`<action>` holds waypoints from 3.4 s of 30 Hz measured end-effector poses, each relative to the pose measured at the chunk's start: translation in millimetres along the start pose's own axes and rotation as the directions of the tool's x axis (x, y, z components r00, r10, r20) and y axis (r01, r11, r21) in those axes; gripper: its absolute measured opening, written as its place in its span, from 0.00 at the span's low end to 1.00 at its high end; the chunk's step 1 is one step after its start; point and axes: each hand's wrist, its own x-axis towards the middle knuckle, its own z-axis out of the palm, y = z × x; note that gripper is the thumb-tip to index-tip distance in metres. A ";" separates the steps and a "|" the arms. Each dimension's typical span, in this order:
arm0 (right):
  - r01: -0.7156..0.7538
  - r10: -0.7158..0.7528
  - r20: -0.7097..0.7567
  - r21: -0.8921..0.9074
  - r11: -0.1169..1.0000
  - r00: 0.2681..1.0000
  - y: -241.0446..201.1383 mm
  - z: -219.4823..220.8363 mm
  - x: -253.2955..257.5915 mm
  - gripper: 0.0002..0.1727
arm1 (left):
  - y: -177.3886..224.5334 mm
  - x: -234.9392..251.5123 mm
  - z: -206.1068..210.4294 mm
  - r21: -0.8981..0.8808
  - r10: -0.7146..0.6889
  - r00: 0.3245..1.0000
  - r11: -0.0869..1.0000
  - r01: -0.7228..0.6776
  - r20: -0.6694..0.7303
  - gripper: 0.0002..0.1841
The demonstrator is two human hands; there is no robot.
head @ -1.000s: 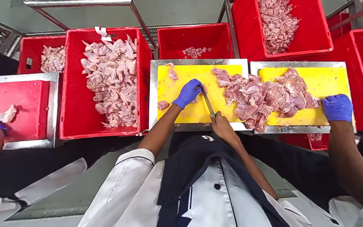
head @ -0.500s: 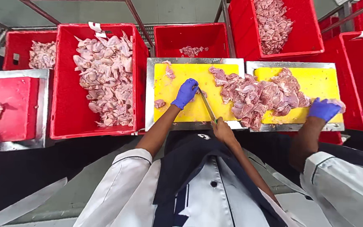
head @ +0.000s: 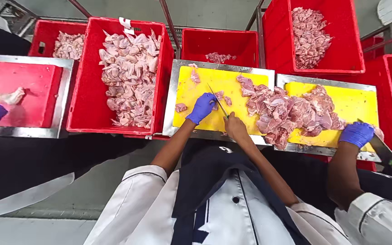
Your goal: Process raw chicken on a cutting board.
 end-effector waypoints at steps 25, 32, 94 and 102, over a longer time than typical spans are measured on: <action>-0.028 0.037 -0.094 0.099 0.995 0.995 70.1 7.6 -44.5 0.29 | 13.5 -23.3 17.0 0.123 -0.110 0.974 0.983 0.136 -0.199 0.18; -0.005 0.006 0.021 -0.073 0.997 1.000 42.9 -13.5 -39.7 0.30 | 3.9 2.3 22.8 0.001 0.063 0.987 0.998 -0.064 -0.146 0.11; -0.124 0.139 0.015 0.548 0.827 0.990 169.5 67.9 -99.9 0.30 | 201.4 121.1 51.3 -0.709 0.168 0.965 0.704 0.024 0.200 0.26; -0.125 0.116 0.048 0.486 0.865 0.992 177.7 59.6 -92.9 0.31 | 87.0 50.0 30.3 0.178 0.004 0.999 0.984 -0.013 0.052 0.17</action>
